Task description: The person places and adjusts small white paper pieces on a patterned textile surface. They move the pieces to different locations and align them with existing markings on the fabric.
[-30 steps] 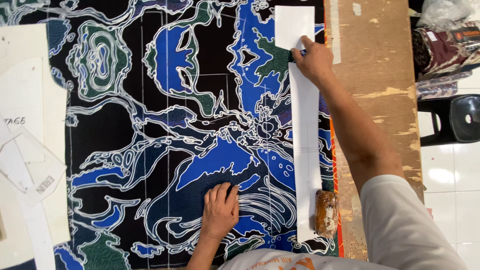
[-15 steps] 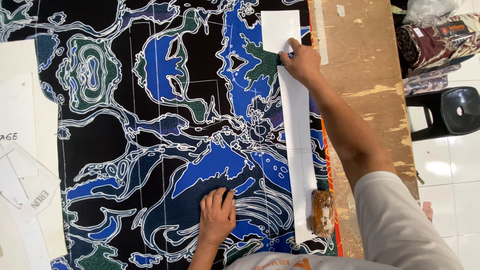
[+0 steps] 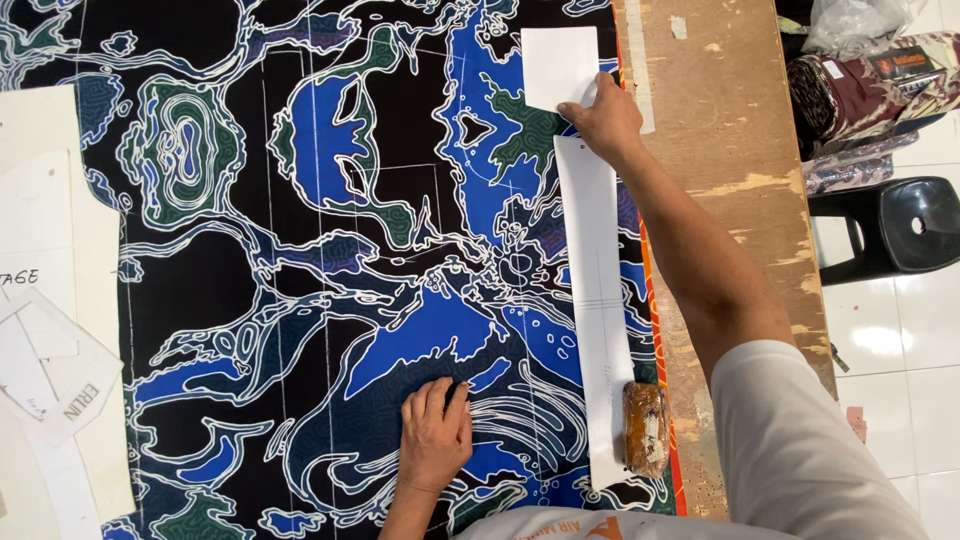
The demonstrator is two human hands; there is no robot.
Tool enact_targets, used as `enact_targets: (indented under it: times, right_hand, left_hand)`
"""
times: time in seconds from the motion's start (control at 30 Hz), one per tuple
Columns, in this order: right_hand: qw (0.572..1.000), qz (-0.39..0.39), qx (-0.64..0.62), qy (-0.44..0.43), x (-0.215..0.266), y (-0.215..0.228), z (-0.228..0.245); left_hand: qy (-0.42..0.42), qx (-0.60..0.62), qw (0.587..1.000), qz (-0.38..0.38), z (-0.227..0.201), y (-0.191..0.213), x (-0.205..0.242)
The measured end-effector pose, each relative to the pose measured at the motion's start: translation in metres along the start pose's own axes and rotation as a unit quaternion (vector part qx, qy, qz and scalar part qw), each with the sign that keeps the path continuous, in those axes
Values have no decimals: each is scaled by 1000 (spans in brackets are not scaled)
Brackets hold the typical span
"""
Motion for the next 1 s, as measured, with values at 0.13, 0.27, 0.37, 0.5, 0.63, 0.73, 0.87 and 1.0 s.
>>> enact_targets:
  times: [0.13, 0.27, 0.37, 0.5, 0.63, 0.73, 0.87, 1.0]
  right_hand:
    - [999, -23, -23, 8, 0, 2, 0]
    - [999, -38, -12, 5, -3, 3, -2]
    - [1000, -22, -12, -17, -4, 1, -5]
    - [998, -19, -56, -21, -5, 3, -4]
    - [997, -25, -64, -18, -5, 5, -1]
    - [996, -23, -79, -16, -3, 4, 4]
    - [996, -7, -77, -53, -1, -2, 6]
    - [997, -8, -73, -35, -4, -3, 12]
  left_hand:
    - [0, 1, 1000, -1, 0, 0, 1]
    - [1, 3, 1000, 0, 0, 0, 1]
    - [-2, 2, 1000, -2, 0, 0, 0]
    - [-2, 5, 1000, -5, 0, 2, -1]
    - [-5, 2, 1000, -11, -2, 4, -2]
    - [-1, 2, 1000, -3, -1, 3, -2]
    - [3, 4, 1000, -1, -1, 2, -2]
    - [6, 6, 1000, 4, 0, 1, -1]
Point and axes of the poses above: each hand's wrist, its own x-axis away from the middle knuckle, its own y-axis out of the back of the hand, z = x × y, the point moved 7 cm from there along -x, towards the middle knuckle, and after that the axes turned 9 degrees about -z, right-handed, at the moved point
